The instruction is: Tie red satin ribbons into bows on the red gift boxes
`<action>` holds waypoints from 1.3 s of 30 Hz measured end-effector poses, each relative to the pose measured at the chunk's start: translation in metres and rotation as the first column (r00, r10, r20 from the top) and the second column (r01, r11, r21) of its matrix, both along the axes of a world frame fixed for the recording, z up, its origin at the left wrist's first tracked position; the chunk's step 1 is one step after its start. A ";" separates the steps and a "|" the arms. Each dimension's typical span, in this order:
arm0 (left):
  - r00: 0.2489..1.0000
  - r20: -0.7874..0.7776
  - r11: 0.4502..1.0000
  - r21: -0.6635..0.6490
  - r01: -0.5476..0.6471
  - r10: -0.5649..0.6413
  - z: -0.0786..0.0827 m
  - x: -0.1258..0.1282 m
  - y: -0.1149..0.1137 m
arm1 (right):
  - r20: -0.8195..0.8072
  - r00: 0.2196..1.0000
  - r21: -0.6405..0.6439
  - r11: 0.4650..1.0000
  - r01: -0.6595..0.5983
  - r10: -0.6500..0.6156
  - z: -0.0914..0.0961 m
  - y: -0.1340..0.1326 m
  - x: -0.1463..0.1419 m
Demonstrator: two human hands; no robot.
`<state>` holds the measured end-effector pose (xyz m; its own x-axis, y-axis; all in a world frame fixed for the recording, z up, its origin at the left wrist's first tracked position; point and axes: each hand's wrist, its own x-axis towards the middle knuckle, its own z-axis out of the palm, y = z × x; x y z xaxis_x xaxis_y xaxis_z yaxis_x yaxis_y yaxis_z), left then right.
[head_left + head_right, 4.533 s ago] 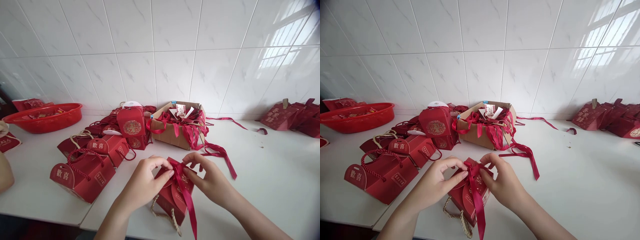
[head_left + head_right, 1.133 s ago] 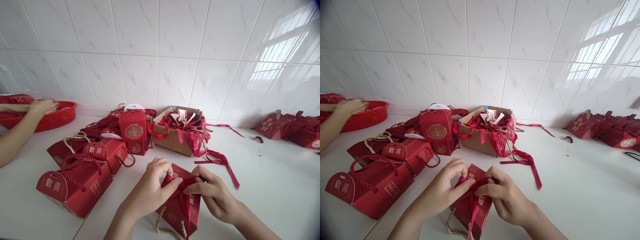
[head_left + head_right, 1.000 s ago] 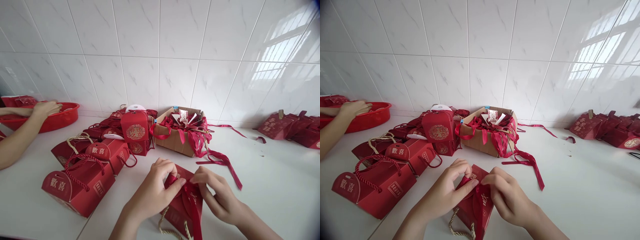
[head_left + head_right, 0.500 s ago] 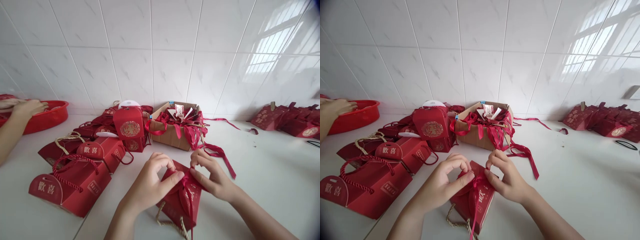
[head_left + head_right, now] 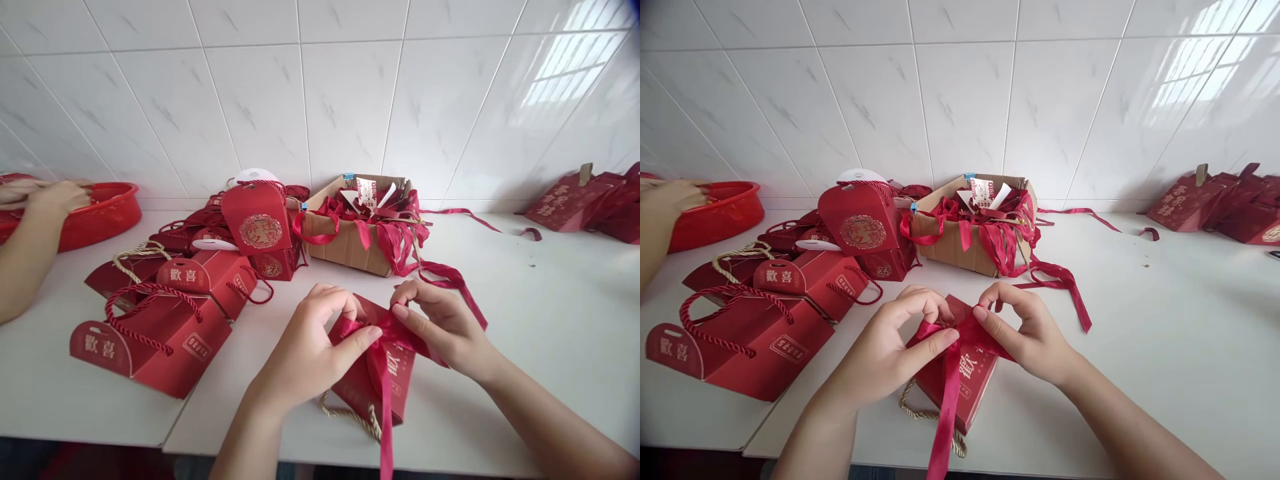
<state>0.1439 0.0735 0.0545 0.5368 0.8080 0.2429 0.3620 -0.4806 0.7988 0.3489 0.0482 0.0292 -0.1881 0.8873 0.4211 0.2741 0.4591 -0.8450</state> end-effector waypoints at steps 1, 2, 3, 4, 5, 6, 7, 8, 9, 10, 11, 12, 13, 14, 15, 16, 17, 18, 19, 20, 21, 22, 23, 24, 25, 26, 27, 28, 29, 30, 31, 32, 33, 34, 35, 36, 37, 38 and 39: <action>1.000 -0.003 1.000 -0.007 -0.003 0.003 -0.001 0.000 -0.001 | 0.001 1.000 0.001 1.000 0.017 -0.017 0.001 0.000 -0.001; 1.000 -0.004 1.000 -0.015 -0.003 0.003 -0.001 0.000 -0.001 | 0.007 1.000 0.002 1.000 0.030 -0.030 0.001 -0.001 -0.001; 1.000 -0.001 1.000 -0.026 -0.001 0.001 -0.001 0.001 -0.002 | 0.013 0.999 0.001 0.999 0.039 -0.039 0.002 -0.001 -0.002; 1.000 0.004 0.999 -0.038 0.002 -0.002 -0.001 0.001 -0.002 | 0.018 0.999 0.001 0.999 0.043 -0.043 0.003 -0.002 -0.002; 1.000 0.011 0.999 -0.052 0.003 -0.003 0.000 0.001 -0.002 | 0.019 0.999 0.002 0.999 0.042 -0.042 0.003 -0.002 -0.002; 1.000 0.019 0.998 -0.067 0.003 -0.002 0.001 0.001 -0.002 | 0.016 0.999 0.005 0.999 0.036 -0.036 0.003 -0.002 -0.002; 1.000 0.024 0.997 -0.079 0.002 0.000 0.001 0.001 -0.003 | 0.011 0.999 0.009 0.999 0.031 -0.031 0.003 -0.003 -0.002; 1.000 0.029 0.996 -0.087 -0.002 0.005 0.002 0.001 -0.003 | 0.004 1.000 0.013 0.999 0.031 -0.031 0.002 -0.003 -0.002; 0.999 0.033 0.996 -0.091 -0.004 0.007 0.003 0.001 -0.004 | -0.005 0.999 0.015 0.999 0.036 -0.036 0.002 -0.003 -0.002; 0.999 0.035 0.996 -0.093 -0.003 0.006 0.004 0.001 -0.005 | -0.013 0.999 0.015 0.999 0.044 -0.044 0.001 -0.003 -0.002; 0.999 0.035 0.996 -0.093 0.003 0.000 0.004 0.001 -0.006 | -0.021 0.998 0.013 0.998 0.053 -0.053 0.001 -0.003 -0.003; 0.999 0.033 0.996 -0.093 0.009 -0.006 0.004 0.001 -0.007 | -0.027 0.998 0.011 0.998 0.062 -0.062 0.001 -0.003 -0.003; 1.000 0.030 0.995 -0.099 0.011 -0.008 0.005 0.002 -0.008 | -0.031 0.997 0.010 0.998 0.069 -0.069 0.000 -0.003 -0.003; 1.000 0.029 0.994 -0.107 0.007 -0.004 0.005 0.002 -0.009 | -0.032 0.997 0.010 0.997 0.072 -0.071 0.000 -0.003 -0.003; 1.000 0.028 0.993 -0.115 -0.007 0.010 0.005 0.003 -0.010 | -0.029 0.997 0.012 0.997 0.073 -0.073 0.000 -0.003 -0.003; 0.999 0.030 0.992 -0.121 -0.030 0.033 0.005 0.004 -0.010 | -0.023 0.997 0.016 0.997 0.075 -0.075 0.000 -0.002 -0.003; 0.998 0.034 0.991 -0.126 -0.052 0.057 0.005 0.005 -0.011 | -0.015 0.997 0.021 0.997 0.076 -0.076 0.000 -0.002 -0.003; 0.996 0.040 0.989 -0.129 -0.069 0.074 0.006 0.006 -0.010 | -0.006 0.997 0.025 0.997 0.076 -0.076 0.000 -0.002 -0.003; 0.996 0.045 0.988 -0.134 -0.075 0.082 0.006 0.007 -0.010 | 0.003 0.997 0.030 0.997 0.075 -0.075 0.000 -0.001 -0.003; 0.996 0.049 0.987 -0.142 -0.073 0.081 0.007 0.008 -0.010 | 0.011 0.997 0.034 0.997 0.071 -0.072 0.001 -0.001 -0.002; 0.996 0.056 0.986 -0.154 -0.066 0.075 0.008 0.008 -0.009 | 0.017 0.998 0.037 0.997 0.068 -0.068 0.001 -0.001 -0.002; 0.996 0.065 0.984 -0.169 -0.057 0.068 0.009 0.009 -0.008 | 0.020 0.998 0.039 0.997 0.064 -0.064 0.001 0.000 -0.001; 0.995 0.075 0.982 -0.184 -0.051 0.066 0.009 0.009 -0.008 | 0.020 0.998 0.043 0.997 0.062 -0.063 0.001 0.000 -0.001; 0.994 0.084 0.980 -0.194 -0.052 0.070 0.009 0.010 -0.007 | 0.019 0.998 0.047 0.997 0.063 -0.064 0.002 0.000 -0.001; 0.992 0.090 0.979 -0.196 -0.064 0.083 0.008 0.010 -0.007 | 0.017 0.997 0.052 0.996 0.068 -0.069 0.002 0.001 -0.001; 0.990 0.095 0.978 -0.191 -0.083 0.102 0.006 0.011 -0.007 | 0.017 0.997 0.054 0.996 0.076 -0.077 0.002 0.001 -0.001; 0.988 0.097 0.978 -0.180 -0.104 0.123 0.004 0.012 -0.006 | 0.016 0.996 0.057 0.995 0.086 -0.087 0.003 0.001 -0.001; 0.985 0.098 0.978 -0.166 -0.123 0.141 0.003 0.013 -0.005 | 0.015 0.995 0.054 0.994 0.095 -0.096 0.003 0.001 -0.001; 0.983 0.100 0.979 -0.153 -0.136 0.152 0.001 0.014 -0.005 | 0.012 0.995 0.047 0.994 0.101 -0.101 0.003 0.002 -0.002; 0.982 0.104 0.980 -0.141 -0.141 0.156 -0.001 0.015 -0.004 | 0.007 0.995 0.035 0.994 0.101 -0.101 0.003 0.002 -0.002; 0.983 0.107 0.981 -0.135 -0.137 0.152 -0.002 0.016 -0.003 | 0.000 0.995 0.020 0.995 0.098 -0.098 0.003 0.002 -0.002; 0.984 0.108 0.983 -0.134 -0.129 0.144 -0.002 0.016 -0.002 | -0.010 0.996 0.006 0.996 0.093 -0.093 0.003 0.002 -0.002; 0.985 0.108 0.983 -0.135 -0.123 0.138 -0.002 0.017 -0.001 | -0.020 0.996 -0.005 0.996 0.090 -0.090 0.002 0.003 -0.002; 0.985 0.108 0.983 -0.140 -0.119 0.135 -0.002 0.018 -0.001 | -0.029 0.996 -0.014 0.996 0.088 -0.088 0.002 0.003 -0.002; 0.985 0.109 0.983 -0.146 -0.115 0.132 -0.001 0.018 -0.001 | -0.040 0.995 -0.021 0.996 0.088 -0.089 0.002 0.003 -0.002; 0.985 0.111 0.982 -0.153 -0.112 0.130 -0.001 0.019 -0.001 | -0.052 0.995 -0.030 0.996 0.089 -0.091 0.002 0.003 -0.002; 0.985 0.114 0.981 -0.158 -0.111 0.130 -0.001 0.019 -0.001 | -0.063 0.994 -0.042 0.995 0.090 -0.092 0.002 0.003 -0.002; 0.984 0.119 0.981 -0.160 -0.113 0.132 -0.001 0.020 -0.001 | -0.076 0.993 -0.057 0.994 0.090 -0.094 0.002 0.003 -0.002; 0.983 0.127 0.981 -0.157 -0.114 0.135 -0.002 0.021 -0.001 | -0.090 0.991 -0.074 0.993 0.089 -0.096 0.002 0.003 -0.002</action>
<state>0.1646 0.0727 0.0528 0.3999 0.8988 0.1793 0.2940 -0.3111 0.9038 0.3471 0.0511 0.0307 -0.0670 0.9269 0.3692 0.2315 0.3744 -0.8979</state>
